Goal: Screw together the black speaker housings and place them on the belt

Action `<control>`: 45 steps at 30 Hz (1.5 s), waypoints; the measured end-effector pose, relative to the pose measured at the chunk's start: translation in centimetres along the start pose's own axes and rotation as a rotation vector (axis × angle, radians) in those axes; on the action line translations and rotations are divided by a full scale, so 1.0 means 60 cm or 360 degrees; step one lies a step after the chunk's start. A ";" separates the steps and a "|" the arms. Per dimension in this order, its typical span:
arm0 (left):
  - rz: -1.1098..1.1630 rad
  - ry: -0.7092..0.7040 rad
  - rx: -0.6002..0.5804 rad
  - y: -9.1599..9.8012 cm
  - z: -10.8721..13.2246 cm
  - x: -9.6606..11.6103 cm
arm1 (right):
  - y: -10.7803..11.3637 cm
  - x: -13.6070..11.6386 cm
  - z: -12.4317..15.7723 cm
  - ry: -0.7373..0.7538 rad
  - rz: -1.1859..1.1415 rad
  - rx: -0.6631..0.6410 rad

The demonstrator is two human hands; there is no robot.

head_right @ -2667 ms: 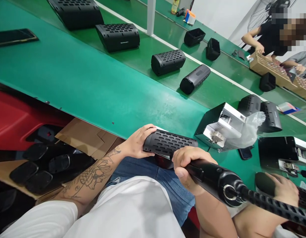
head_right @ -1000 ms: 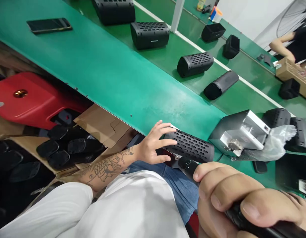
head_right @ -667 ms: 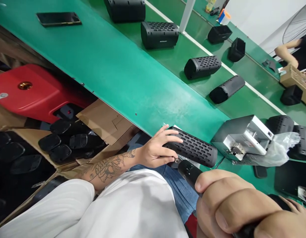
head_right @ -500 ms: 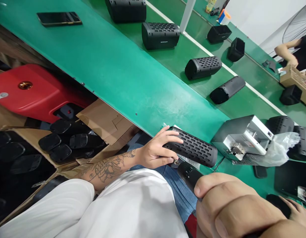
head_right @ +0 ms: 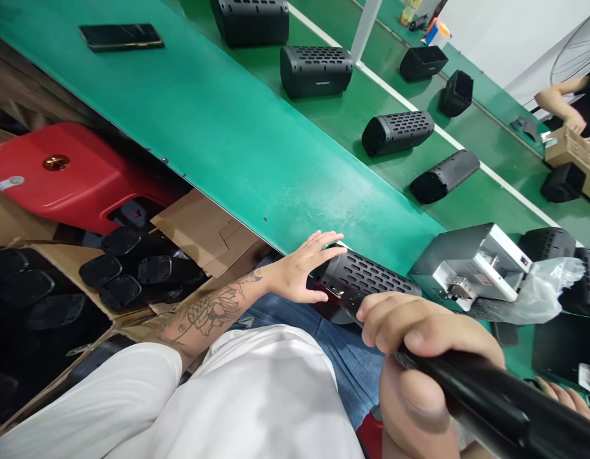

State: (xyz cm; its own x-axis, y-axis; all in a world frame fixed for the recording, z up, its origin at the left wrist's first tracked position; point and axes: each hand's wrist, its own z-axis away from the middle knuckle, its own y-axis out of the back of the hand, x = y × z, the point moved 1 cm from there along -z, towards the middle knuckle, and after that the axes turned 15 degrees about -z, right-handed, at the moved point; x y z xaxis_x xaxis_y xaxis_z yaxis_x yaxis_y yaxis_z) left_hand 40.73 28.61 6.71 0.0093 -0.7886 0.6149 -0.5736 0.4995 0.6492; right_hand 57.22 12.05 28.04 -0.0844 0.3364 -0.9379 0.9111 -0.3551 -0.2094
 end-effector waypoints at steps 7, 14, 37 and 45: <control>0.0363 0.0034 -0.0063 -0.027 -0.009 -0.027 | -0.019 0.065 -0.033 0.0091 -0.0042 -0.0217; 0.0398 -0.0017 -0.0044 -0.027 -0.012 -0.029 | -0.029 0.089 -0.047 0.0197 -0.0101 -0.0647; -0.0457 0.0591 0.0888 -0.097 0.105 0.085 | 0.072 -0.007 -0.047 0.0644 -0.0186 -0.0313; -0.0520 0.0032 0.0366 -0.066 0.112 0.181 | 0.242 0.005 -0.126 0.0962 0.0380 0.1281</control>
State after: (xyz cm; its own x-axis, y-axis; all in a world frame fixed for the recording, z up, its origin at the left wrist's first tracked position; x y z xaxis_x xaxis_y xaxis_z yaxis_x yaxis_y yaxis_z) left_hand 37.60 15.62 7.80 0.2365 -0.8842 0.4028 -0.7062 0.1283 0.6963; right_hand 73.44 13.57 26.81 0.4822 0.4834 -0.7306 0.3192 -0.8736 -0.3674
